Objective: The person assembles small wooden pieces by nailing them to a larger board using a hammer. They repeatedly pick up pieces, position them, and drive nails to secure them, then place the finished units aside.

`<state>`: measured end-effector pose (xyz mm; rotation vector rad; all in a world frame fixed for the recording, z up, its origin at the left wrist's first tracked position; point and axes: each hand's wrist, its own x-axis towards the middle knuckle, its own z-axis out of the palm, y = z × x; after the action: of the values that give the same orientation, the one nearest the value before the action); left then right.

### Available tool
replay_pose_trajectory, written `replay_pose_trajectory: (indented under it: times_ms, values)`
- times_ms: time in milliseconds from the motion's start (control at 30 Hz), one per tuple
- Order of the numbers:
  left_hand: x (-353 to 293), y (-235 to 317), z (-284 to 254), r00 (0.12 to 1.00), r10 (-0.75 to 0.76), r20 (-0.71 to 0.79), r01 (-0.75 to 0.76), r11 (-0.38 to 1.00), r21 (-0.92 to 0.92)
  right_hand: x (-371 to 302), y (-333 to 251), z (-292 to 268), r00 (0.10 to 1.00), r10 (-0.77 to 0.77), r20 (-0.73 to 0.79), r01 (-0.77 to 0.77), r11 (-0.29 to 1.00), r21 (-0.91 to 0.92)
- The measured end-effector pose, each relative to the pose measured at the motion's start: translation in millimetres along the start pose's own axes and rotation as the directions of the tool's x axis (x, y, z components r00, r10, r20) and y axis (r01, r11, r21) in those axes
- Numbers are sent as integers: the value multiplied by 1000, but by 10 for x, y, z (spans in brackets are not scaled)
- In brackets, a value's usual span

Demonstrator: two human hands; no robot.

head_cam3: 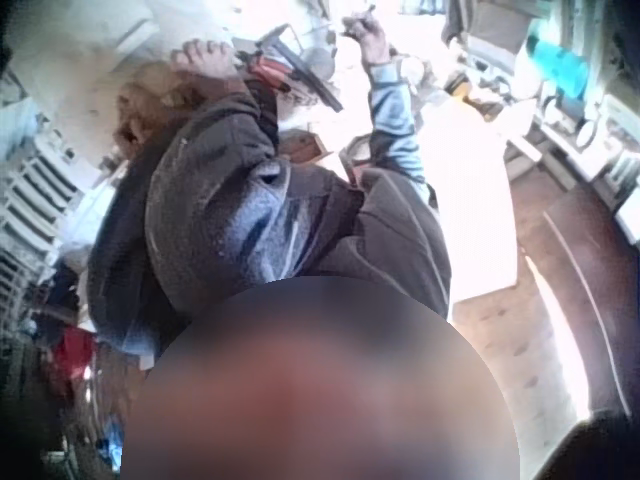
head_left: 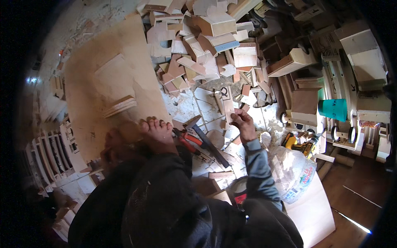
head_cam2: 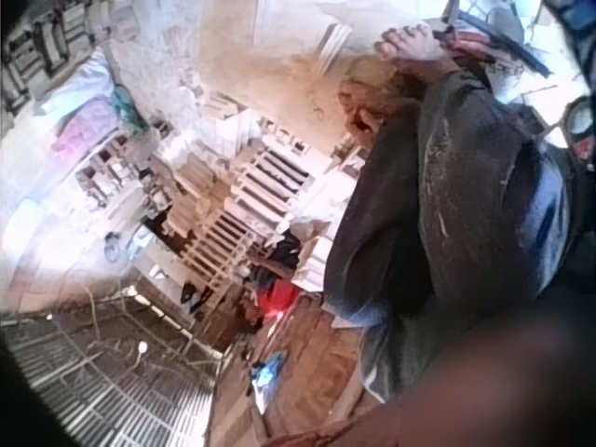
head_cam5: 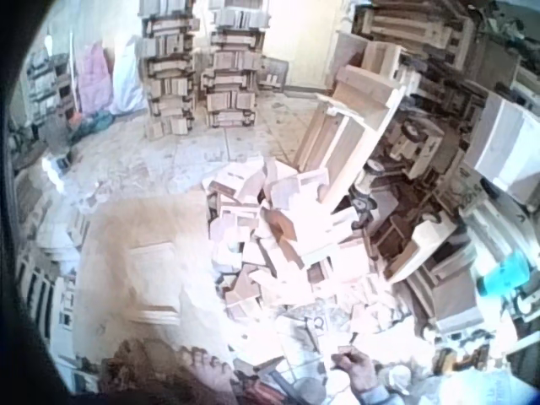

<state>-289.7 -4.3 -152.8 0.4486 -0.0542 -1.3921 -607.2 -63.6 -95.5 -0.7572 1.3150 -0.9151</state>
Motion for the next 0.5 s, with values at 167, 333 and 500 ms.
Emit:
replay_pose_trajectory:
  times_ms: [167, 333, 500]
  values:
    - [21, 1654, 1284, 897, -387, 212, -223, 17, 975, -482, -634, 519, 955, -127, 268, 95, 987, 129]
    - [241, 1750, 2496, 852, -415, 319, -418, -172, 892, -797, -1247, 975, 893, -214, 395, 229, 973, 9]
    - [269, 1307, 3336, 716, -642, 275, -358, 0, 934, -1041, -1580, 1181, 854, -320, 411, 330, 943, 47]
